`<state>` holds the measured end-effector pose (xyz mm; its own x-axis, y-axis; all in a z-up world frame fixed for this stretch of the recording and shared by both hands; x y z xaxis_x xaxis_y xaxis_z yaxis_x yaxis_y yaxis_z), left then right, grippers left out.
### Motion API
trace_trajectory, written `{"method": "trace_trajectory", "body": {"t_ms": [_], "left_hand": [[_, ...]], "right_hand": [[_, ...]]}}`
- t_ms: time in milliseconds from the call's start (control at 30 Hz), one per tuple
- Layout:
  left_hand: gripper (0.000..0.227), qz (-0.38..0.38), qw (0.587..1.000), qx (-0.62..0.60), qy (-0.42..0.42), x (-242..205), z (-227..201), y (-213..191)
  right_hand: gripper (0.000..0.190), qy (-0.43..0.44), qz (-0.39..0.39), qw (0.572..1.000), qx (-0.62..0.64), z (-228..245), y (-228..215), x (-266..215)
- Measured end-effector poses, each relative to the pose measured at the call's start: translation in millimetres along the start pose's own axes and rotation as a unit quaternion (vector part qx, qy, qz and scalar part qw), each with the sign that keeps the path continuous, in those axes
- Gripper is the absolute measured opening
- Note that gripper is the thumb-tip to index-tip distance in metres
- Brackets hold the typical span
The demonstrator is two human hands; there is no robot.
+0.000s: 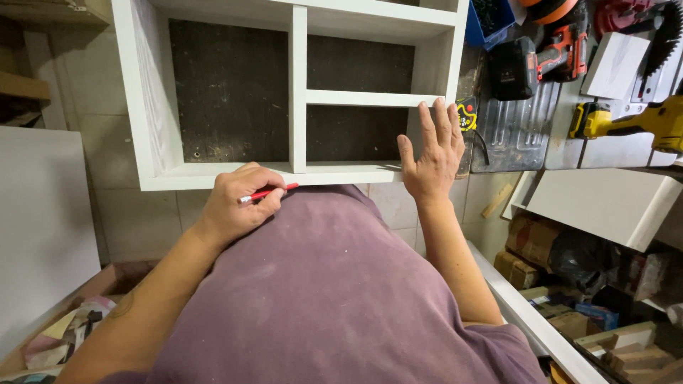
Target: Measuring and marking positions on a wooden shelf unit using a tape measure and pencil
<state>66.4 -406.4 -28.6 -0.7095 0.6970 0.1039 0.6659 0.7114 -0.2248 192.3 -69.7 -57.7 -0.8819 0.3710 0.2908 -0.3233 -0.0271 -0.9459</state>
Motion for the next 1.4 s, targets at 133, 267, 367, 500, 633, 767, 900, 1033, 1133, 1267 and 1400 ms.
{"method": "trace_trajectory", "body": {"t_ms": [133,267,367,500,633,767,900,1033,1133,1267,1400], "left_hand": [[0.003,-0.004,1.000,0.005,0.006,0,3,1],[0.003,0.001,1.000,0.003,0.008,-2,5,2],[0.003,0.002,1.000,0.001,0.011,0,3,1],[0.005,-0.006,0.999,-0.037,0.021,0,1,-2],[0.008,-0.043,0.997,-0.056,0.034,-5,-21,-6],[0.009,-0.108,0.991,-0.064,0.055,-24,-22,6],[0.011,-0.183,0.977,-0.008,0.110,-31,-18,20],[0.013,-0.241,0.958,0.014,0.154,-25,-26,27],[0.020,-0.247,0.947,0.052,0.198,-24,-22,37],[0.021,-0.274,0.931,0.094,0.222,-29,-15,48],[0.023,-0.276,0.925,0.082,0.248,-32,-7,49]], "right_hand": [[0.062,0.001,0.001,1.000,0.001,0,0,0],[0.062,0.000,-0.001,1.000,0.002,-1,0,0],[0.061,0.002,-0.002,1.000,0.001,-1,1,0],[0.062,0.002,0.002,1.000,0.001,0,-1,0],[0.061,-0.031,-0.013,0.999,-0.009,2,-9,1],[0.057,-0.096,-0.022,0.995,-0.008,-5,-10,-7],[0.051,-0.228,0.116,0.966,0.022,-2,-2,-20],[0.053,-0.335,0.151,0.928,0.059,-3,3,-10],[0.052,-0.383,0.152,0.910,0.044,-3,7,-9],[0.049,-0.370,0.191,0.906,0.079,-6,8,-5],[0.049,-0.372,0.199,0.899,0.118,9,-9,2]]}}
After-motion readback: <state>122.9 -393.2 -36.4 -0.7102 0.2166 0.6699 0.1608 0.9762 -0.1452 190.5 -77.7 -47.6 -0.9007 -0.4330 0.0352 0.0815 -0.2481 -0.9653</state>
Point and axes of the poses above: each hand's wrist, its own x-axis towards the middle knuckle, its own y-axis out of the palm, z = x × y, the point moved 5 cm from there along x, towards the middle knuckle, and after that the axes turned 3 degrees about -x, right-handed, at the moved point
